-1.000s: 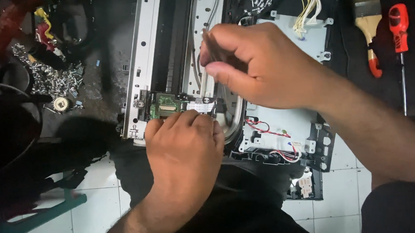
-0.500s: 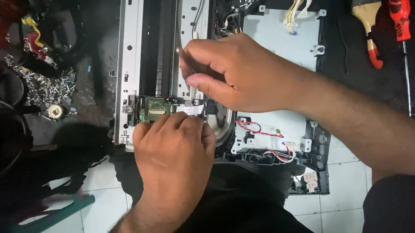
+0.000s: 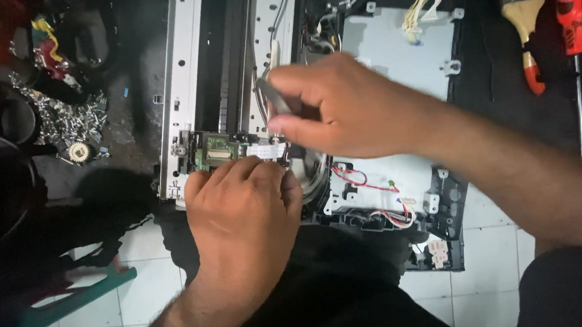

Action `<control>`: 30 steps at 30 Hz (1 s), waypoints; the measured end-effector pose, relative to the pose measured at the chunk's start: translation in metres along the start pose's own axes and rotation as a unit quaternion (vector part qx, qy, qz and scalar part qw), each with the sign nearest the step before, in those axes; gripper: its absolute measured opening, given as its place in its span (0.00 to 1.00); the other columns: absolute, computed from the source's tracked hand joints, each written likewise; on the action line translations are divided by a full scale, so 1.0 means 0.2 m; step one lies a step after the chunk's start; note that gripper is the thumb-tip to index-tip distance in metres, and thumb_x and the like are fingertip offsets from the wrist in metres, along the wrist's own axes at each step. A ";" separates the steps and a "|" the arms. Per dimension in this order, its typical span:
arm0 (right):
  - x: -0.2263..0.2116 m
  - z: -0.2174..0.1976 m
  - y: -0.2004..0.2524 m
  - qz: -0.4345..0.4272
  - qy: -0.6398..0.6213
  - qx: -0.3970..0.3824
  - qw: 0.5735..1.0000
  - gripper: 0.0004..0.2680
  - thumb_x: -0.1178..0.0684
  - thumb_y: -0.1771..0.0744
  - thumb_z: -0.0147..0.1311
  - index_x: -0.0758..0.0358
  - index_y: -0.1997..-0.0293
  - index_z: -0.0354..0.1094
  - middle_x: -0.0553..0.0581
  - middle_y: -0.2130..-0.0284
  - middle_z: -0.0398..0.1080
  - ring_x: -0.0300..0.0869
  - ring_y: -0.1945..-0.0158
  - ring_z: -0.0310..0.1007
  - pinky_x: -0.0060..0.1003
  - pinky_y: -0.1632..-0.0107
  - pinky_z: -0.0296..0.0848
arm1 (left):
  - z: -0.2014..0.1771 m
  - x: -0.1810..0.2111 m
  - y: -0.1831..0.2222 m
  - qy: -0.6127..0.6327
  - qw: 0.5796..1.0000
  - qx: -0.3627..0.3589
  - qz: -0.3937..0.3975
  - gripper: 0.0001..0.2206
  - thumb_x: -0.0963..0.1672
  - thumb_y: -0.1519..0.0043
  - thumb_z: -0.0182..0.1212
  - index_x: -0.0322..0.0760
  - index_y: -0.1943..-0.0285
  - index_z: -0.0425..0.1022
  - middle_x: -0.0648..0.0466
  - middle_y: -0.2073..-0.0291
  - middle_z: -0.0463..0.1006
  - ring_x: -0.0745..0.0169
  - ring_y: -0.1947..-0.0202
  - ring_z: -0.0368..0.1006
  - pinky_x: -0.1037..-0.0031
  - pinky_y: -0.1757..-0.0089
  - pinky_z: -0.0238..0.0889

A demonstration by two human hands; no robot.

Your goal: Disconnecting internal ribbon cables and small wire connectors from a circuit board during the disassembly of an electronic device.

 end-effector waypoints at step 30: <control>0.08 0.13 0.16 -0.102 0.274 0.063 0.954 0.11 0.59 0.36 0.59 0.49 0.75 0.57 0.45 0.83 0.56 0.40 0.79 0.55 0.38 0.77 0.54 | 0.05 0.00 0.05 0.078 0.994 0.082 0.002 0.13 0.39 0.44 0.70 0.44 0.76 0.69 0.59 0.81 0.70 0.57 0.77 0.67 0.63 0.68 0.48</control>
Point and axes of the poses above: each hand's wrist, its own y-axis away from the middle knuckle, its own z-axis out of the palm, x = y × z, the point moved 2 cm from there along -y, towards the middle knuckle
